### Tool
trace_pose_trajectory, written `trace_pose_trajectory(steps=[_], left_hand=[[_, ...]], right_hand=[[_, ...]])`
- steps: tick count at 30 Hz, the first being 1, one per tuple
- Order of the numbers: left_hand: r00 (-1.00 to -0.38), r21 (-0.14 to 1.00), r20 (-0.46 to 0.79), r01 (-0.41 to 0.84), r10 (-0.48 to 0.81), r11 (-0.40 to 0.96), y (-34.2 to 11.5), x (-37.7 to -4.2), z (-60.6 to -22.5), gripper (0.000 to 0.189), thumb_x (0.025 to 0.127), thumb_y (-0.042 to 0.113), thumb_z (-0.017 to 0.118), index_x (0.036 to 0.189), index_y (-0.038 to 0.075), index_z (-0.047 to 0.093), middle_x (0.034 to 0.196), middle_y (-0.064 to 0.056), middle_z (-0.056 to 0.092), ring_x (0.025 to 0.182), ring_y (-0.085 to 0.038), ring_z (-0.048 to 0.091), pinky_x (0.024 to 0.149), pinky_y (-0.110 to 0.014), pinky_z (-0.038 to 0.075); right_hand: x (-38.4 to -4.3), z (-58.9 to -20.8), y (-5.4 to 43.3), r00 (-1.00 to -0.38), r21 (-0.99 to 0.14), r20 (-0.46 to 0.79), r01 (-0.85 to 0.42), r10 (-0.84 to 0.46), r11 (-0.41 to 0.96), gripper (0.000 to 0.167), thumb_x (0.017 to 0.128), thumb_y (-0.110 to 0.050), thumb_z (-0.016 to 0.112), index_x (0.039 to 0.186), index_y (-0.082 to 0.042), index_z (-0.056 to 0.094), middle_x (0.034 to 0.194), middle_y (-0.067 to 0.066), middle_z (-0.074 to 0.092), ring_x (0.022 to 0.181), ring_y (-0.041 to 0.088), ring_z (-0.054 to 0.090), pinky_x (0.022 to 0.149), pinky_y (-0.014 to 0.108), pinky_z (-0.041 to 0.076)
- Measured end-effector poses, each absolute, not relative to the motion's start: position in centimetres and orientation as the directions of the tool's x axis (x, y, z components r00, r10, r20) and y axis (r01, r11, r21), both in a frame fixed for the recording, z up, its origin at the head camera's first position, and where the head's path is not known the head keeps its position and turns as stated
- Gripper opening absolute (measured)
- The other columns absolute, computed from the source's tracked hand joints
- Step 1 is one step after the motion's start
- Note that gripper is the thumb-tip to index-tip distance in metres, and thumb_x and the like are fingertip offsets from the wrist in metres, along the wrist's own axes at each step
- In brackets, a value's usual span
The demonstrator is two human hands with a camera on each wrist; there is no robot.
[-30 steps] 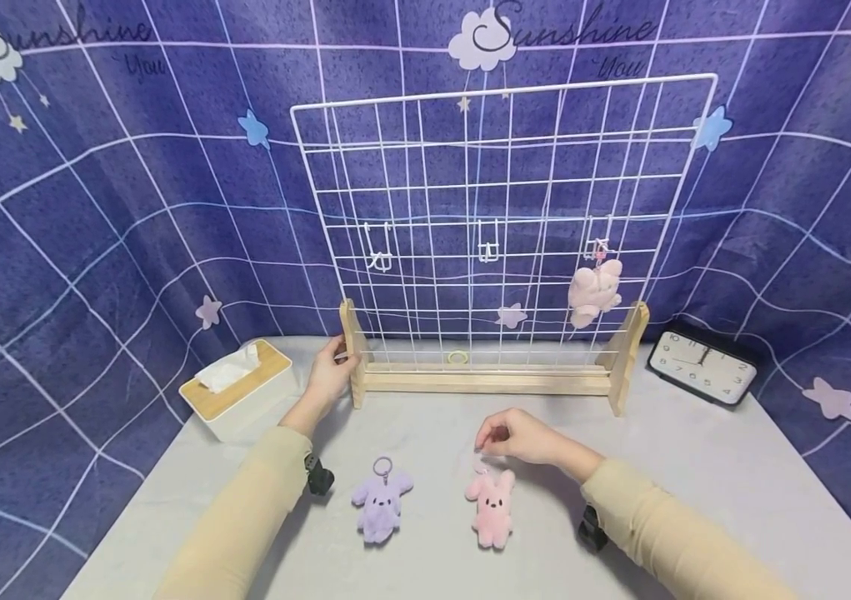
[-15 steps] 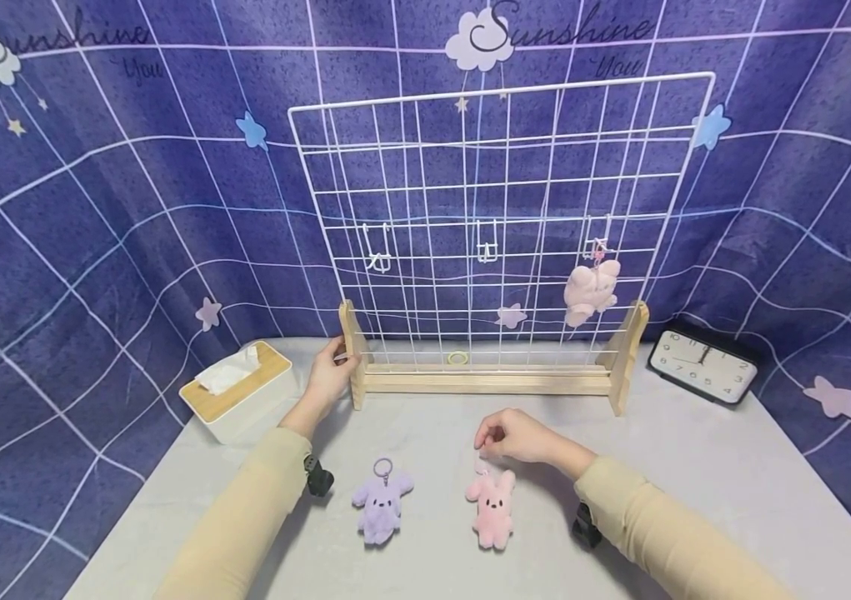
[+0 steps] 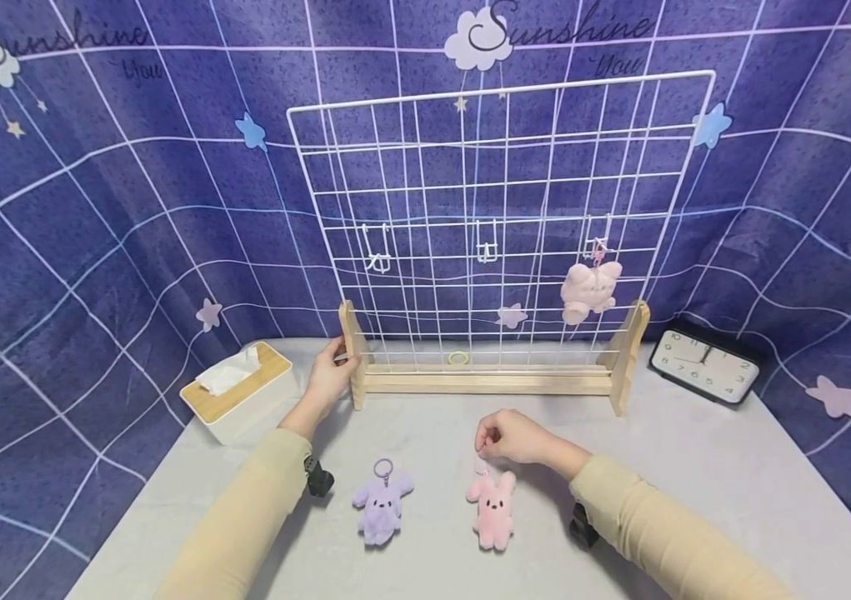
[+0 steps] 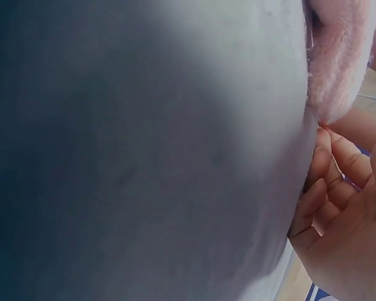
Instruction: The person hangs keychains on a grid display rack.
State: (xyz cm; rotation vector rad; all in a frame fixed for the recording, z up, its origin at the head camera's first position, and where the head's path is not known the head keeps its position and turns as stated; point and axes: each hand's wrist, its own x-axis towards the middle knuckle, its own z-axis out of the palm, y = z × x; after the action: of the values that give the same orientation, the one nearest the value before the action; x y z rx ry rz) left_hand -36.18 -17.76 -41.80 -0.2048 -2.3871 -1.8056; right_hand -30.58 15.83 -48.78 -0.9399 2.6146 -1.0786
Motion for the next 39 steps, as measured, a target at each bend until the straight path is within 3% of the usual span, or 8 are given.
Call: trace_pose_trajectory(steps=[11,21,27,39], left_hand=[[-0.98,0.942,0.197,0.196,0.026,0.271,-17.8,-36.1,-41.8,0.052,0.099,-0.005,0.054,0.147,-0.017,0.037,0.137,-0.04,0.049,0.126,-0.054,0.051,0.108,-0.056,0.046],[-0.979,0.934,0.201,0.196,0.015,0.3,-17.7,-35.9,-41.7,0.052,0.099,-0.005,0.055,0.147,-0.016,0.037,0.136,-0.04,0.049,0.124,-0.053,0.052,0.108,-0.056,0.046],[-0.98,0.939,0.2,0.197,0.02,0.282,-17.6,-35.9,-41.6,0.053,0.099,-0.006,0.054,0.147,-0.016,0.036,0.136,-0.04,0.049,0.126,-0.053,0.051,0.108,-0.056,0.046],[-0.982,0.939,0.189,0.186,0.017,0.289,-17.9,-36.6,-42.2,0.053,0.099,-0.006,0.054,0.148,-0.017,0.036,0.136,-0.04,0.048,0.126,-0.053,0.051,0.108,-0.057,0.046]], right_hand=[[-30.3,-48.5,15.8,-0.783,-0.681,0.031,-0.472,-0.622,0.56,0.009,0.091,-0.004,0.072,0.085,-0.008,0.068,0.071,-0.007,0.055,0.067,0.004,0.047,0.064,0.023,0.044],[-30.4,-48.3,16.3,-0.766,-0.707,0.04,-0.476,-0.642,0.524,0.008,0.094,-0.007,0.07,0.087,-0.009,0.067,0.081,-0.008,0.063,0.078,0.005,0.055,0.077,0.025,0.051],[-30.4,-48.1,16.4,-0.773,-0.721,0.051,-0.467,-0.632,0.512,0.01,0.095,-0.007,0.07,0.087,-0.011,0.066,0.083,-0.007,0.067,0.08,0.007,0.06,0.08,0.027,0.053],[-30.0,-47.5,16.8,-0.755,-0.791,0.11,-0.461,-0.647,0.402,0.005,0.089,0.001,0.072,0.092,-0.002,0.069,0.087,0.006,0.071,0.085,0.017,0.065,0.087,0.032,0.055]])
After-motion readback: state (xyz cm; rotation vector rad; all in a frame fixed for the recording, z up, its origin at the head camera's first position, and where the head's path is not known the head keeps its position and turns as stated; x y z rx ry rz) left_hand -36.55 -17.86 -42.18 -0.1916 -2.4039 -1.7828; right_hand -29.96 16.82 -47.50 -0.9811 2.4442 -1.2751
